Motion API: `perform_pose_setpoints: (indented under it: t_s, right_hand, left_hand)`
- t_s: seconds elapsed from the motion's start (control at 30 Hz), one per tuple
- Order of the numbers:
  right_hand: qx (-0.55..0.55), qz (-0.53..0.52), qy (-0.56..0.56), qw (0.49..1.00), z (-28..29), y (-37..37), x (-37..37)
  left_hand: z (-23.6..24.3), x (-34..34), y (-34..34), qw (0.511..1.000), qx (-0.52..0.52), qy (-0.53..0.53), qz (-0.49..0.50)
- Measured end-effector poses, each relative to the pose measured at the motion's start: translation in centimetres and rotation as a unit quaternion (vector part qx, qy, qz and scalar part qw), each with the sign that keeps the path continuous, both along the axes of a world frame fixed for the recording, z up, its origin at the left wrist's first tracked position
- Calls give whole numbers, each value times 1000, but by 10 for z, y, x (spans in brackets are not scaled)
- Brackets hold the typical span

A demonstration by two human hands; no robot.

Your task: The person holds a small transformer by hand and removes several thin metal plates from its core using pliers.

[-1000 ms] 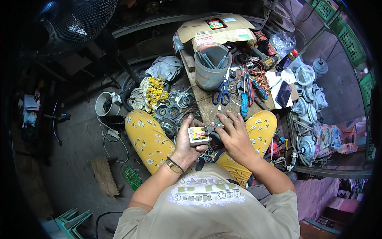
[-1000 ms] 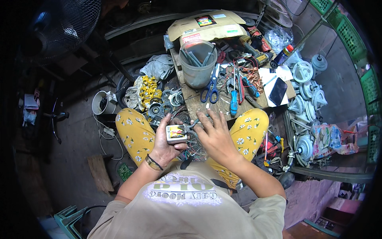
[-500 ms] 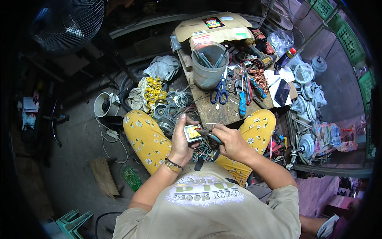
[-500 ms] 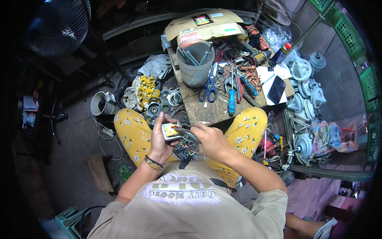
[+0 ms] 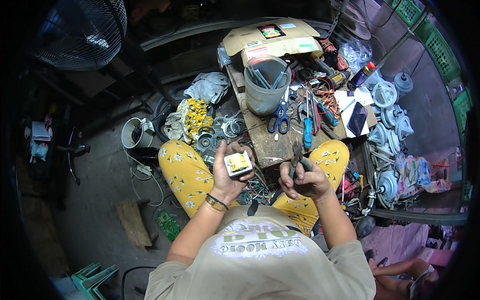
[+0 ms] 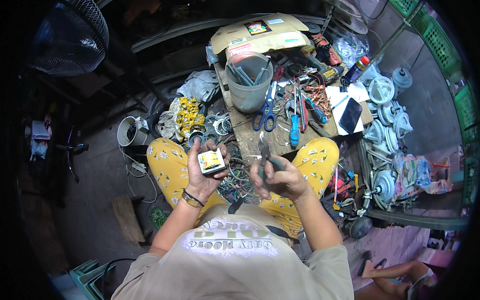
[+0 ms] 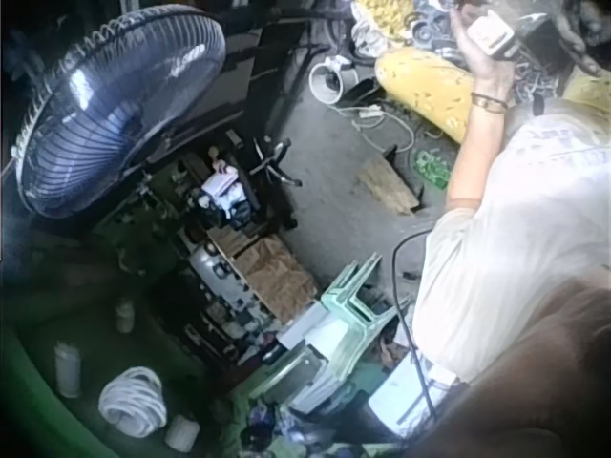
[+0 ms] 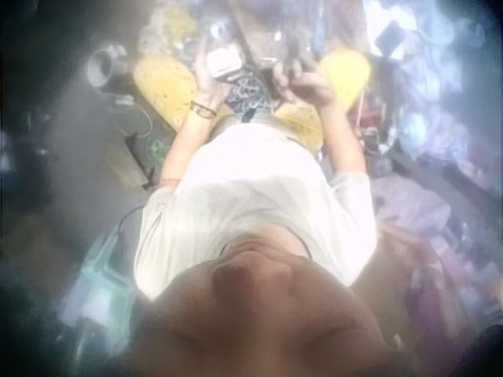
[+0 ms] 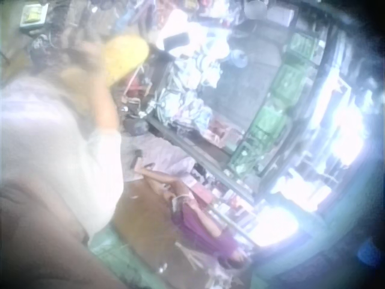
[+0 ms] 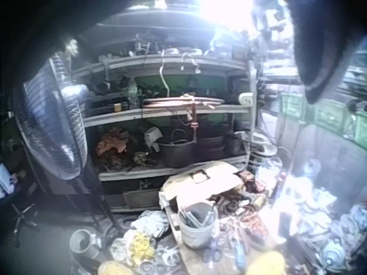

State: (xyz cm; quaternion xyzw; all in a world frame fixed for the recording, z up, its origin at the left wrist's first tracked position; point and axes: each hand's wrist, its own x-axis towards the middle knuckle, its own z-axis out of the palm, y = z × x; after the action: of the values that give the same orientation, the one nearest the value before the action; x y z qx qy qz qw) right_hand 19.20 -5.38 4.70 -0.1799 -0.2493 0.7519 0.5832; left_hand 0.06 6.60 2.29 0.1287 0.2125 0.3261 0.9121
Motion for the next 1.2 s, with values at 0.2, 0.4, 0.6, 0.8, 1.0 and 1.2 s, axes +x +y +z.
perform_pose_setpoints:
  t_s: [0.2, 0.4, 0.6, 0.8, 1.0, 1.2]
  right_hand:
    - [21, 191, -894, 404, -29, -28, -2]
    - [113, -90, -838, 526, 12, -13, -14]
    - [138, -164, -787, 578, 21, 2, -27]
    - [143, -194, -767, 594, 32, -2, -31]
    - [222, -194, -820, 491, 44, 0, -30]
    - [138, -180, -861, 455, 7, 11, -9]
  left_hand:
    - [8, -3, 4, 1000, -4, -28, -6]
    - [20, -4, -2, 1000, 14, -3, -1]
    - [31, -4, -5, 999, 39, -5, 14]
    - [41, -10, -6, 998, 50, 38, 22]
    - [45, -9, -9, 997, 27, 68, 36]
    - [40, -9, -9, 997, 17, 69, 40]
